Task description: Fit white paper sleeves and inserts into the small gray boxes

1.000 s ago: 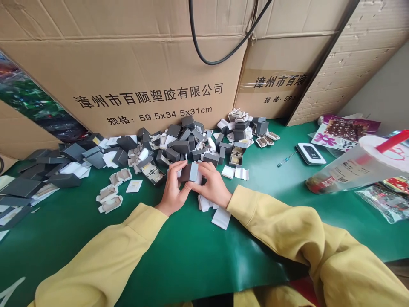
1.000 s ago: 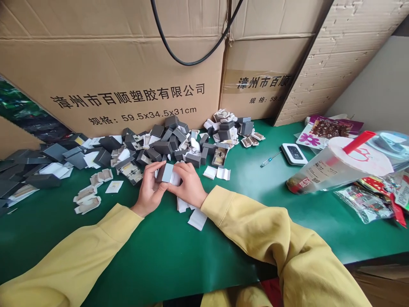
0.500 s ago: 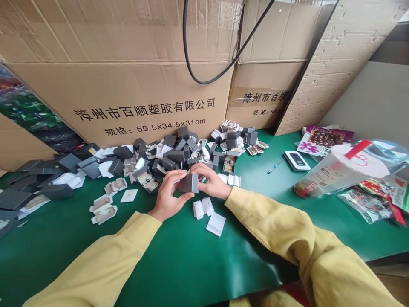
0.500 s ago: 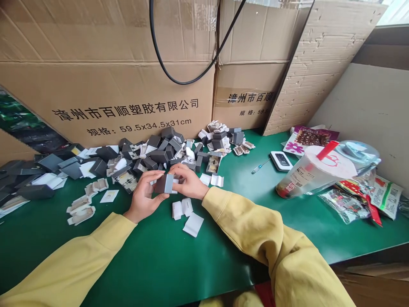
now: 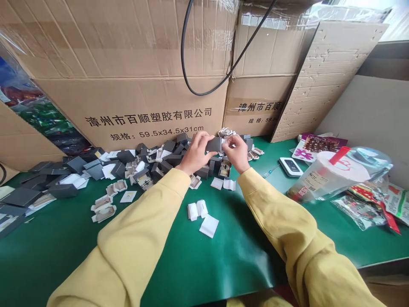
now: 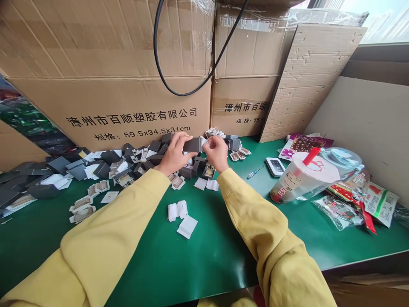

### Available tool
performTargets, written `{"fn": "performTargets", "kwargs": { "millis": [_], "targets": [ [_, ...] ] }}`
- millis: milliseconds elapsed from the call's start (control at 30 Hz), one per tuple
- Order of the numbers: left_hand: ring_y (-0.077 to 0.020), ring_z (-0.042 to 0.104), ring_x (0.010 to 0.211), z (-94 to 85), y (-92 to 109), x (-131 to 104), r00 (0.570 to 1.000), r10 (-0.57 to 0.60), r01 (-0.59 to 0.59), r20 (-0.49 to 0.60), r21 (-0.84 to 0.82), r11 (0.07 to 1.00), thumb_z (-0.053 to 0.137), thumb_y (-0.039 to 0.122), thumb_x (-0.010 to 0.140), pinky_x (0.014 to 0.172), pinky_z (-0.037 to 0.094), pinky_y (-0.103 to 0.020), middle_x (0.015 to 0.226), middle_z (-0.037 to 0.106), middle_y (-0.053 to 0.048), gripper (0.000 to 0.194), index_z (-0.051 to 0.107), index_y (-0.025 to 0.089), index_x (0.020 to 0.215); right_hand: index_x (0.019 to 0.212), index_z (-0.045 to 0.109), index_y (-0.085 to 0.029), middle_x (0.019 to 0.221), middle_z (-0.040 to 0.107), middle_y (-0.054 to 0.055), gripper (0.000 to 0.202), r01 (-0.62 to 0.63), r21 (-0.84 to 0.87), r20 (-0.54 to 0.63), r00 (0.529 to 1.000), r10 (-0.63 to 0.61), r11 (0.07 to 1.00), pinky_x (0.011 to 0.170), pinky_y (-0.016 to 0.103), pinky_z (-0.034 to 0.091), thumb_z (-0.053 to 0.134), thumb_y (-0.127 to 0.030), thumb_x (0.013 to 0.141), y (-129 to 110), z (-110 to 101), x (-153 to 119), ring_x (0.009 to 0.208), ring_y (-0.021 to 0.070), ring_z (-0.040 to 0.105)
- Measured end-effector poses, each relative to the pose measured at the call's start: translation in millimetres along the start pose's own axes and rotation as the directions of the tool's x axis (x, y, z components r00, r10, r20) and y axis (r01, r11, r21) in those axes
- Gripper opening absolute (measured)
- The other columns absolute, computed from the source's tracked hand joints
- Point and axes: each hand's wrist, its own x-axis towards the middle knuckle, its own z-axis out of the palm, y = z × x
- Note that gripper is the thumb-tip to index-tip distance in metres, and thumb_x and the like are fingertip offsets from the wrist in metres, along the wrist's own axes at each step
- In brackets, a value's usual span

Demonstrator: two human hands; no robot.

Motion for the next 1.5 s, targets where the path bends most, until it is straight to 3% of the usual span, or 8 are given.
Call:
{"fn": "performTargets", "kwargs": {
  "millis": [267,467,667,933,1067,1200,1333,1500],
  "targets": [
    [-0.033,0.009,0.137,22.4,-2.7,3.0,0.989,-0.095,0.085,0.11,0.09,0.992,0.05,0.004,0.074,0.109,0.016,-0.057,0.145,0.021,-0.016,0.051,0.045,0.016,0.124,0.095,0.059,-0.016,0.106,0.059,0.01,0.033,-0.035,-0.202,0.059,0.997,0.048,0.979,0.084,0.036,0.042,0.042,-0.01,0.068,32.4,-0.1,-5.8,0.092,0.0209,0.053],
    [-0.0254,0.026,0.134,-25.1,22.4,-93.4,0.979,-0.043,0.038,0.199,0.03,0.999,0.042,0.01,0.082,0.106,0.031,-0.05,0.136,0.042,-0.01,0.029,0.06,0.021,0.102,0.084,0.061,-0.018,0.094,0.062,0.007,0.029,0.161,-0.144,0.142,0.98,-0.141,0.976,0.078,0.032,0.044,0.035,-0.008,0.074,4.0,5.0,-16.8,0.089,0.0194,0.055],
    [-0.023,0.051,0.112,-57.2,19.5,-166.9,0.987,-0.078,0.077,0.14,0.016,0.997,0.041,0.005,0.079,0.095,0.044,-0.047,0.104,0.062,-0.008,0.029,0.065,0.022,0.074,0.096,0.06,-0.018,0.091,0.062,0.008,0.023,0.429,-0.134,0.529,0.794,-0.301,0.894,0.076,0.033,0.044,0.041,-0.018,0.083,-22.0,39.2,-56.6,0.086,0.0209,0.053],
    [-0.0195,0.059,0.089,-52.8,11.1,-152.9,0.953,-0.285,0.298,0.101,-0.156,0.942,0.044,0.011,0.081,0.082,0.049,-0.04,0.085,0.066,-0.007,0.027,0.066,0.02,0.068,0.103,0.058,-0.017,0.098,0.063,0.013,0.025,0.564,-0.448,0.711,0.695,-0.106,0.694,0.078,0.041,0.04,0.056,-0.024,0.079,-30.4,77.6,-61.0,0.094,0.0277,0.055],
    [-0.0201,0.06,0.088,-53.4,8.0,-149.9,0.923,-0.35,0.383,0.161,-0.279,0.881,0.047,0.016,0.081,0.084,0.048,-0.04,0.083,0.067,-0.007,0.025,0.067,0.02,0.067,0.098,0.062,-0.021,0.097,0.065,0.007,0.022,0.406,-0.334,0.694,0.716,-0.069,0.851,0.076,0.035,0.041,0.056,-0.029,0.078,-31.6,74.6,-53.8,0.091,0.023,0.057],
    [-0.0239,0.061,0.097,-56.7,6.7,-147.8,0.769,-0.565,0.632,0.298,-0.488,0.603,0.053,0.028,0.081,0.088,0.048,-0.045,0.1,0.067,-0.009,0.021,0.069,0.019,0.09,0.083,0.066,-0.018,0.073,0.065,0.001,0.021,-0.065,-0.079,0.711,0.695,0.102,0.995,0.062,0.026,0.04,0.059,-0.036,0.074,-37.7,64.5,-37.1,0.064,0.0134,0.054],
    [-0.0273,0.059,0.105,-61.0,6.1,-144.6,0.641,-0.639,0.695,0.425,-0.675,0.248,0.057,0.033,0.08,0.09,0.047,-0.049,0.111,0.064,-0.012,0.039,0.058,0.018,0.116,0.082,0.064,-0.016,0.072,0.062,0.0,0.031,-0.558,0.229,0.731,0.64,0.238,0.798,0.049,0.021,0.038,0.063,-0.045,0.07,-39.2,60.0,-24.0,0.058,0.0091,0.049],
    [-0.0261,0.062,0.098,-64.3,3.4,-142.2,0.583,-0.683,0.675,0.44,-0.731,0.105,0.057,0.038,0.081,0.088,0.047,-0.048,0.104,0.066,-0.014,0.043,0.055,0.016,0.117,0.079,0.055,-0.02,0.069,0.06,-0.001,0.03,-0.777,0.443,0.751,0.594,0.289,0.447,0.044,0.02,0.042,0.059,-0.05,0.075,-40.6,67.3,-24.7,0.054,0.0088,0.05]
  ]
}}
